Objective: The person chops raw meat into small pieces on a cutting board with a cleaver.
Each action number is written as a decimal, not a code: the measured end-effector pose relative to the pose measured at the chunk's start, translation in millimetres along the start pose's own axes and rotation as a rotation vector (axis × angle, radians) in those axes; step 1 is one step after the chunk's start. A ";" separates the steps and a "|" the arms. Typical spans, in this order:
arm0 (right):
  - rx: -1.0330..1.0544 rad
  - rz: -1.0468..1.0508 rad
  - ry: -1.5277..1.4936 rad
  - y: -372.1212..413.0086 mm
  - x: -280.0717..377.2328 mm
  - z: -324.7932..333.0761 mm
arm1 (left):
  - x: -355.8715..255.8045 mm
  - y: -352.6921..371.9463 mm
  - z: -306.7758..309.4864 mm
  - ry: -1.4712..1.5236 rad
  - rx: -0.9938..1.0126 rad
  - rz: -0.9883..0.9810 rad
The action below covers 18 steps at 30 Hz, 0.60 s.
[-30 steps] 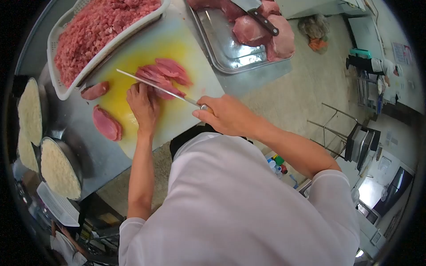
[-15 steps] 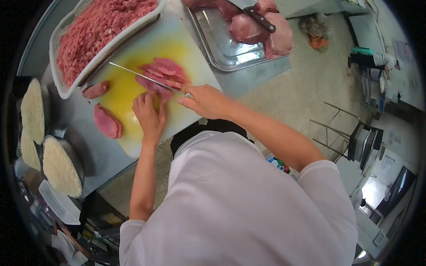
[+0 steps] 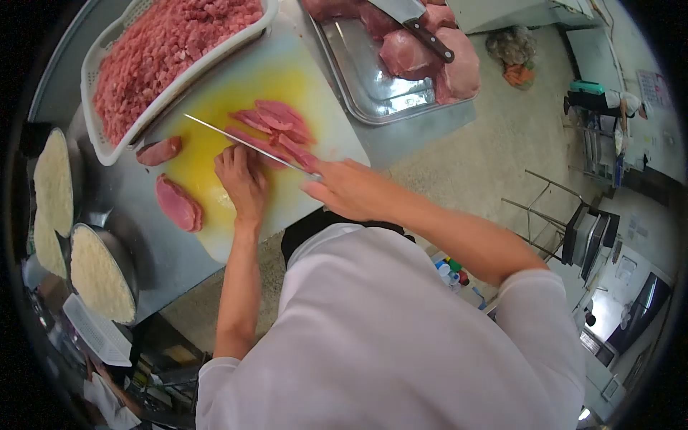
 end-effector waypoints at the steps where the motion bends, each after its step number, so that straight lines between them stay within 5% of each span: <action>1: -0.071 0.072 0.005 -22.7 -6.5 -15.0 | -0.3 -3.7 2.1 0.008 0.008 0.001; 9: -0.135 0.166 0.079 -60.3 15.6 -15.4 | -1.0 17.1 -5.4 0.014 -0.024 0.032; 16: 0.080 -0.179 0.005 15.5 -12.6 -9.2 | -16.3 21.0 34.0 -0.117 0.034 0.165; 18: 0.010 -0.135 -0.020 18.9 -13.1 -18.2 | -28.4 12.1 12.1 0.113 -0.033 -0.006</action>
Point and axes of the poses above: each hand's wrist, its own y-axis away from the middle knuckle, its own z-axis out of the back of the hand, x = y × z, the point moved 3 cm from there along -y, towards the middle knuckle, and after that the axes turned 11 degrees about -z, right-handed, at the moved point
